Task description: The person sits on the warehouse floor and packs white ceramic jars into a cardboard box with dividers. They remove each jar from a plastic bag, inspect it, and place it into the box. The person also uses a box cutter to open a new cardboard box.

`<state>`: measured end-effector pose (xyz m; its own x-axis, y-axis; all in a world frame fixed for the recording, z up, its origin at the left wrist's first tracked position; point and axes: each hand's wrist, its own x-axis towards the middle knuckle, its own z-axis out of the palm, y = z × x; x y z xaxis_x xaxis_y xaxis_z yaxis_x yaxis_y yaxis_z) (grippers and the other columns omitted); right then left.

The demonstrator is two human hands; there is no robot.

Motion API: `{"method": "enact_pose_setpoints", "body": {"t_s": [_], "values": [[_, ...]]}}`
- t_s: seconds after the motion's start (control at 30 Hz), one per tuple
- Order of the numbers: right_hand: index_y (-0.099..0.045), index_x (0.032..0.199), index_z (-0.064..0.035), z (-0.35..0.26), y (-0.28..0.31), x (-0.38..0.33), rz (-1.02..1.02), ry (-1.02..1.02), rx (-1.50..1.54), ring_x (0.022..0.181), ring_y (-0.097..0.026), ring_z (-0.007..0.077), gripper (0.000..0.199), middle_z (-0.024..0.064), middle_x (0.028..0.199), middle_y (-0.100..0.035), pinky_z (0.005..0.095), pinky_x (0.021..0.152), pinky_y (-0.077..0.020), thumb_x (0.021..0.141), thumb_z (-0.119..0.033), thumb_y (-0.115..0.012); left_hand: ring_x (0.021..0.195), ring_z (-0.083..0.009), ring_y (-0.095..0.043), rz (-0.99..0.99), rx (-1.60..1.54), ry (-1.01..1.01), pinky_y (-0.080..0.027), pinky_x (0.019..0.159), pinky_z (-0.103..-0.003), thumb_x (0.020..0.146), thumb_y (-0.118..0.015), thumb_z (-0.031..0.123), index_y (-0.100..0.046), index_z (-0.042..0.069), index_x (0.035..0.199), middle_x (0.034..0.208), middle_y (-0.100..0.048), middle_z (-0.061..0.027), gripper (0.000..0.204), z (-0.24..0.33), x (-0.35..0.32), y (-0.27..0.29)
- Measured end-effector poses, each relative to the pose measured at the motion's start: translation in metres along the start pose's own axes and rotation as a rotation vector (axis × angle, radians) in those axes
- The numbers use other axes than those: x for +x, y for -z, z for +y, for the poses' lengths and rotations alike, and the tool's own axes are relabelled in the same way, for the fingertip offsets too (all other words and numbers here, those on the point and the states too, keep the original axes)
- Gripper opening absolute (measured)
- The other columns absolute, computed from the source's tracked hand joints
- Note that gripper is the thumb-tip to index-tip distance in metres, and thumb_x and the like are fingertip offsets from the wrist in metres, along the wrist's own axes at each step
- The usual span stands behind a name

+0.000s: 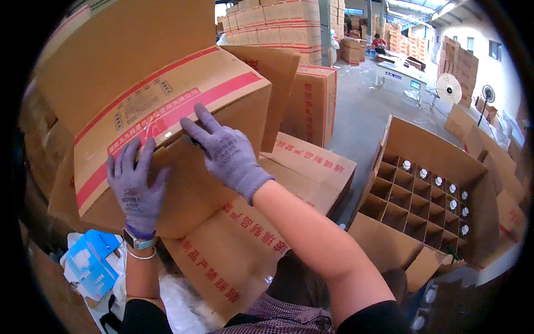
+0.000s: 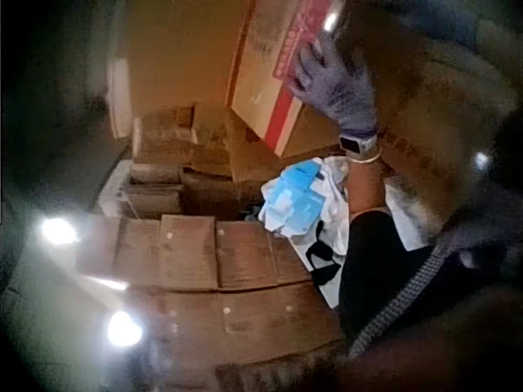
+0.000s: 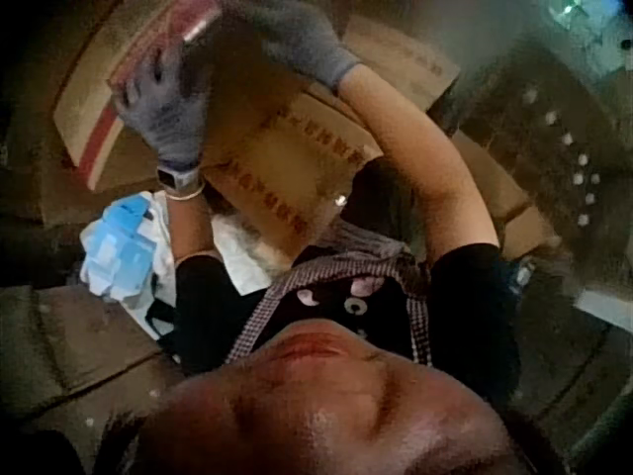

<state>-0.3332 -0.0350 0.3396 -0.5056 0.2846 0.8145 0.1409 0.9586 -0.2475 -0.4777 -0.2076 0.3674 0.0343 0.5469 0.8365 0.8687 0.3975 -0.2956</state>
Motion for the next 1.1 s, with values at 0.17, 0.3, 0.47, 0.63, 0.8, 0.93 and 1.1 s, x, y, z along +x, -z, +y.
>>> {"method": "enact_pose_setpoints", "body": {"t_s": [0.17,0.3,0.47,0.63,0.8,0.93,1.1], "values": [[-0.046,0.147,-0.0257,-0.005,-0.007,0.016,-0.067,-0.058,-0.097,0.108,-0.066,0.0373,0.072,0.0135,0.156,-0.039,0.0451,0.086,-0.0577,0.080,-0.002,-0.059,0.113,-0.0321,-0.056,0.078,-0.137,0.001,-0.034,0.111,-0.053,0.072,-0.079,0.030,-0.069,0.014,0.105,0.118,-0.062,-0.0102,0.038,0.007,-0.008,0.007],[-0.045,0.147,-0.0257,0.003,-0.010,0.039,-0.096,-0.155,-0.111,0.111,-0.066,0.0350,0.069,0.0104,0.156,-0.040,0.0444,0.088,-0.0572,0.083,-0.004,-0.058,0.092,-0.0320,-0.057,-0.086,-0.260,-0.050,-0.037,0.108,-0.052,0.067,-0.080,0.026,-0.061,0.014,0.080,0.088,-0.058,-0.0064,0.025,0.033,-0.053,0.037],[-0.045,0.147,-0.0228,-0.002,-0.007,0.044,-0.168,-0.100,-0.149,0.115,-0.064,0.0345,0.067,0.0085,0.158,-0.038,0.0442,0.091,-0.0558,0.084,-0.005,-0.057,0.086,-0.0281,-0.056,-0.064,-0.399,-0.003,-0.037,0.106,-0.054,0.065,-0.079,0.025,-0.060,0.016,0.073,0.080,-0.056,-0.0047,0.023,0.041,-0.100,0.092],[-0.052,0.140,-0.0133,-0.011,0.013,-0.001,0.192,0.203,0.266,0.122,-0.060,0.0374,0.061,0.0193,0.159,-0.034,0.0434,0.100,-0.0508,0.081,0.001,-0.055,0.084,-0.0257,-0.057,0.145,-0.358,0.045,-0.039,0.104,-0.054,0.063,-0.085,0.033,-0.062,0.017,0.074,0.082,-0.058,-0.0015,0.030,-0.001,-0.051,0.068],[-0.054,0.136,-0.0017,0.015,0.024,-0.086,0.915,-0.403,0.305,0.124,-0.057,0.0317,0.050,0.0205,0.145,-0.049,0.0361,0.108,-0.0424,0.085,0.001,-0.054,0.086,-0.0275,-0.055,0.472,-0.408,-0.139,-0.038,0.107,-0.058,0.078,-0.074,0.055,-0.061,0.010,0.086,0.087,-0.056,-0.0086,0.048,-0.034,-0.055,0.165],[-0.062,0.126,-0.0006,0.085,-0.009,-0.183,1.063,-0.964,0.761,0.113,-0.061,0.0245,0.035,0.0147,0.123,-0.065,0.0345,0.103,-0.0444,0.095,-0.017,-0.059,0.088,-0.0272,-0.053,0.540,-0.562,0.016,-0.040,0.100,-0.045,0.093,-0.057,0.050,-0.058,0.005,0.093,0.086,-0.054,-0.0092,0.045,-0.019,-0.039,0.201],[-0.067,0.104,-0.0036,0.067,-0.014,-0.195,1.268,-1.063,0.953,0.092,-0.059,0.0155,0.024,0.0044,0.098,-0.066,0.0316,0.086,-0.0482,0.097,-0.026,-0.064,0.098,-0.0301,-0.057,0.484,-0.710,0.045,-0.039,0.102,-0.044,0.091,-0.055,0.058,-0.064,0.003,0.104,0.101,-0.063,-0.0147,0.057,-0.041,-0.043,0.227]]}}
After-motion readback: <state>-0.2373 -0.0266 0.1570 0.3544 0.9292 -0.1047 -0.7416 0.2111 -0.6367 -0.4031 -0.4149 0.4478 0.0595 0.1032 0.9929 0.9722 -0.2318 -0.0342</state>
